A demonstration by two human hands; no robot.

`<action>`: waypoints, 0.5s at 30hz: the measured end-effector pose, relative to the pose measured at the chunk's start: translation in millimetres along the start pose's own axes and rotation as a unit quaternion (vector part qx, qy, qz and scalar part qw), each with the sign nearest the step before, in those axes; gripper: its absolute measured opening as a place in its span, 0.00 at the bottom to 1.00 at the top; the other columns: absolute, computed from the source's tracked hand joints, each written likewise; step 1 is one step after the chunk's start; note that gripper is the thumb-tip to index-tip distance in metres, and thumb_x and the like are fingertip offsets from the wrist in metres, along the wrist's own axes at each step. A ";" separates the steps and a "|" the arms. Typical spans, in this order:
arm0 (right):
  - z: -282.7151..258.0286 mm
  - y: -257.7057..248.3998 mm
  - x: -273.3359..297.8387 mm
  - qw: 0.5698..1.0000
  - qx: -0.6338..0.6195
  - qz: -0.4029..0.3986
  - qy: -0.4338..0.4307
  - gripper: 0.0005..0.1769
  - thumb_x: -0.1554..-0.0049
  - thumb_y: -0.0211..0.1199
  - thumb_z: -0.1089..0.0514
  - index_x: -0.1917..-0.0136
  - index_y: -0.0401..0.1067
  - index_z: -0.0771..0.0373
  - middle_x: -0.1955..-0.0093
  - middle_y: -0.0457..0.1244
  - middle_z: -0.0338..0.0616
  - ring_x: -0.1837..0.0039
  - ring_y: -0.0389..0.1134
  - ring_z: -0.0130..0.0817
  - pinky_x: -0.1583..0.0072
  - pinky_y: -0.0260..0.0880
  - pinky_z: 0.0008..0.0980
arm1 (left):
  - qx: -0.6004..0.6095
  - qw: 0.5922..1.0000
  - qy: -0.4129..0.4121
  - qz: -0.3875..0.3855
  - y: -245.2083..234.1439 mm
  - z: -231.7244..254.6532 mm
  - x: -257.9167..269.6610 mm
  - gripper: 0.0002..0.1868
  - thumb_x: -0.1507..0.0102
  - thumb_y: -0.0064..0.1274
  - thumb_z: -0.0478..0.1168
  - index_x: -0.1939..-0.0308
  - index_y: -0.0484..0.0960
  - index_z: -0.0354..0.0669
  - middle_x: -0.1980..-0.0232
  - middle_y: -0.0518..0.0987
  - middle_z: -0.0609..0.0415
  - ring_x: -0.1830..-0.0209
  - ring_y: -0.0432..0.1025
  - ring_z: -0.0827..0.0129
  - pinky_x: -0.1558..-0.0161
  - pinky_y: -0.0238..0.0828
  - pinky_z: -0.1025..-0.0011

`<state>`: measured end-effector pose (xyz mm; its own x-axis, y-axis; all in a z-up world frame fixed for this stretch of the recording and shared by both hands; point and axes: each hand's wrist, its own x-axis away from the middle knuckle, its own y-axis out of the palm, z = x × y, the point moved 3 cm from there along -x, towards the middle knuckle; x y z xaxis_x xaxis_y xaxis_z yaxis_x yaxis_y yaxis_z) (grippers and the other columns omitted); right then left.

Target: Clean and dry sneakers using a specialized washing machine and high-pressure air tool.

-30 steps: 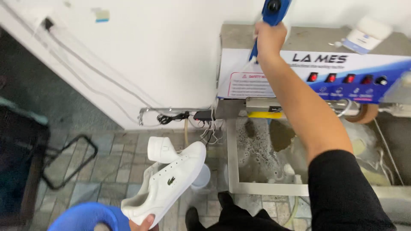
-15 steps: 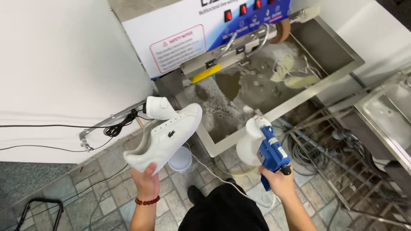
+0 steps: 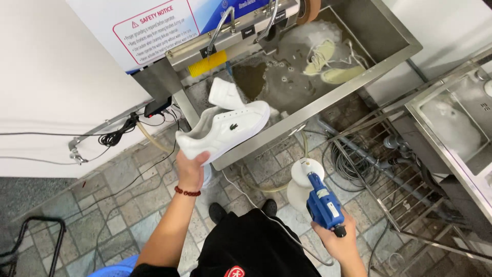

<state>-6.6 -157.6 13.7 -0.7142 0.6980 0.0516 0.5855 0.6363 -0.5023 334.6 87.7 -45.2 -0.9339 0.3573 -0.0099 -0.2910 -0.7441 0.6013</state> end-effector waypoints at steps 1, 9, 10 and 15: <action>-12.0 -11.7 -4.7 1.000 0.000 -0.010 -0.002 0.18 0.62 0.72 0.64 0.55 0.77 0.65 0.63 0.69 0.46 0.60 0.71 0.37 0.55 0.70 0.34 | -0.002 1.000 0.003 0.010 11.8 -4.2 -4.1 0.35 0.44 0.64 0.31 0.35 0.69 0.22 0.39 0.78 0.44 0.39 0.74 0.61 0.35 0.69 0.65; -47.5 -57.8 -5.6 0.983 0.030 -0.112 -0.145 0.26 0.64 0.71 0.60 0.50 0.73 0.64 0.57 0.68 0.49 0.57 0.72 0.49 0.52 0.71 0.36 | 0.033 0.994 0.036 -0.097 78.0 -25.0 -5.0 0.39 0.45 0.65 0.28 0.32 0.67 0.24 0.36 0.77 0.44 0.36 0.73 0.59 0.32 0.68 0.62; -44.7 -62.7 -5.5 0.983 0.029 -0.115 -0.142 0.26 0.64 0.71 0.60 0.50 0.73 0.64 0.57 0.68 0.49 0.57 0.72 0.49 0.52 0.71 0.36 | 0.031 0.995 0.034 -0.093 78.9 -26.8 -3.1 0.39 0.45 0.65 0.28 0.32 0.67 0.24 0.36 0.77 0.44 0.36 0.73 0.59 0.32 0.68 0.62; -49.6 -69.1 2.6 0.971 0.020 -0.129 -0.202 0.28 0.63 0.70 0.58 0.48 0.71 0.66 0.55 0.67 0.50 0.55 0.71 0.52 0.52 0.70 0.36 | 0.047 0.992 0.030 -0.116 74.5 -31.2 -2.7 0.39 0.46 0.65 0.26 0.31 0.67 0.24 0.35 0.76 0.44 0.34 0.72 0.58 0.30 0.67 0.61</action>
<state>-29.9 -183.4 91.4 -0.9321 0.3263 -0.1574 0.3570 0.7536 -0.5518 309.0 13.7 -25.2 -0.8554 0.4770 -0.2020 -0.4815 -0.5886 0.6494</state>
